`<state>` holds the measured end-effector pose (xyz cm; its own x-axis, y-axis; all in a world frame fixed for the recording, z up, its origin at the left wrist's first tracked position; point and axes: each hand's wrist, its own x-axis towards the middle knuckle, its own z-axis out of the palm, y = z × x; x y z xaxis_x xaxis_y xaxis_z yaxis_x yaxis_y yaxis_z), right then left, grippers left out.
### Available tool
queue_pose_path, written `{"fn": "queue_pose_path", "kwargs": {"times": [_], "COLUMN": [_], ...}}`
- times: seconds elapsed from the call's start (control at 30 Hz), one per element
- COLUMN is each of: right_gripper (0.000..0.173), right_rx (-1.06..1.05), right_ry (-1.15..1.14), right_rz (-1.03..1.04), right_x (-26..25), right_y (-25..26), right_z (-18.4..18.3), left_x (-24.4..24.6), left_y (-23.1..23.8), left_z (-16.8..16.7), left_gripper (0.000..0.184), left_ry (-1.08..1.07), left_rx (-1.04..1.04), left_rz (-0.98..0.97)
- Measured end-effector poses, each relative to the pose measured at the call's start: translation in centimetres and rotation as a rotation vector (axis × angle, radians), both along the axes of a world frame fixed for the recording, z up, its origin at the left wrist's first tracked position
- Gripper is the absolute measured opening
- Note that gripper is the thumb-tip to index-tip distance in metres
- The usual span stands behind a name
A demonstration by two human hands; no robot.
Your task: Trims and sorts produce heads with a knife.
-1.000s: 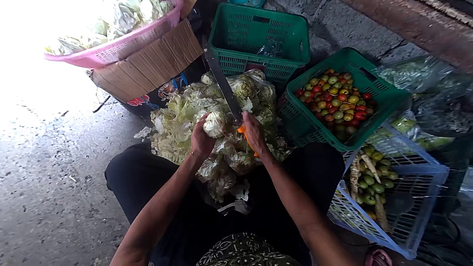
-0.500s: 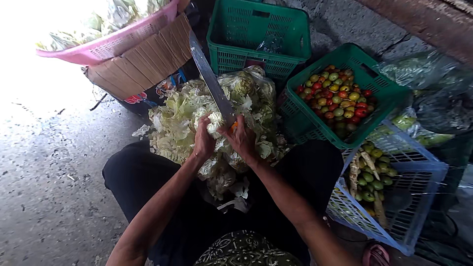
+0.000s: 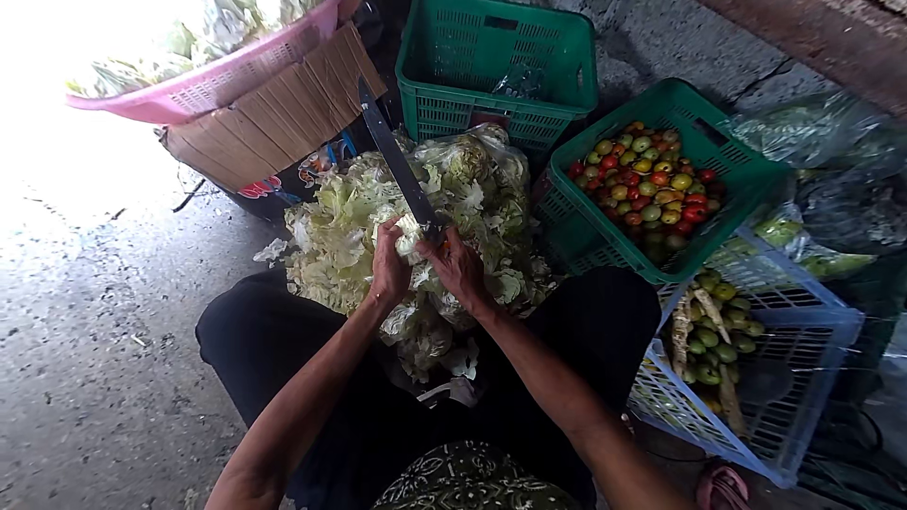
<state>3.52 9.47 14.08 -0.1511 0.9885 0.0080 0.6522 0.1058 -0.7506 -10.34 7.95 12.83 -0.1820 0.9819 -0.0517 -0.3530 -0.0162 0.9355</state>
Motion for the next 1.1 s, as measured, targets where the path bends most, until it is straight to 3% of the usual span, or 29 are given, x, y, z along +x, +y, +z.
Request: {"fn": "queue_pose_path", "kwargs": {"times": [0.4, 0.57, 0.77, 1.0, 1.1], "right_gripper": [0.065, 0.061, 0.054, 0.057, 0.068], "right_rx": [-0.122, -0.268, -0.704, -0.274, -0.16], "right_ry": [0.063, 0.295, 0.807, 0.494, 0.247], "right_rz": [-0.009, 0.023, -0.05, -0.044, -0.045], "right_x": [-0.1, -0.1, -0.1, 3.0, 3.4], "right_y": [0.1, 0.5, 1.0, 1.7, 1.8], "right_z": [0.5, -0.8, 0.6, 1.2, 0.9], "left_x": [-0.2, -0.3, -0.1, -0.5, -0.5], "left_y": [0.1, 0.0, 0.4, 0.7, 0.6], "left_z": [-0.5, -1.0, -0.4, 0.4, 0.4], "left_gripper": [0.043, 0.042, 0.039, 0.037, 0.038], "left_ry": [0.102, 0.062, -0.245, -0.385, -0.343], "left_rx": [0.043, 0.002, -0.144, -0.14, -0.153], "left_rz": [-0.01, -0.021, 0.028, 0.063, 0.071]}}
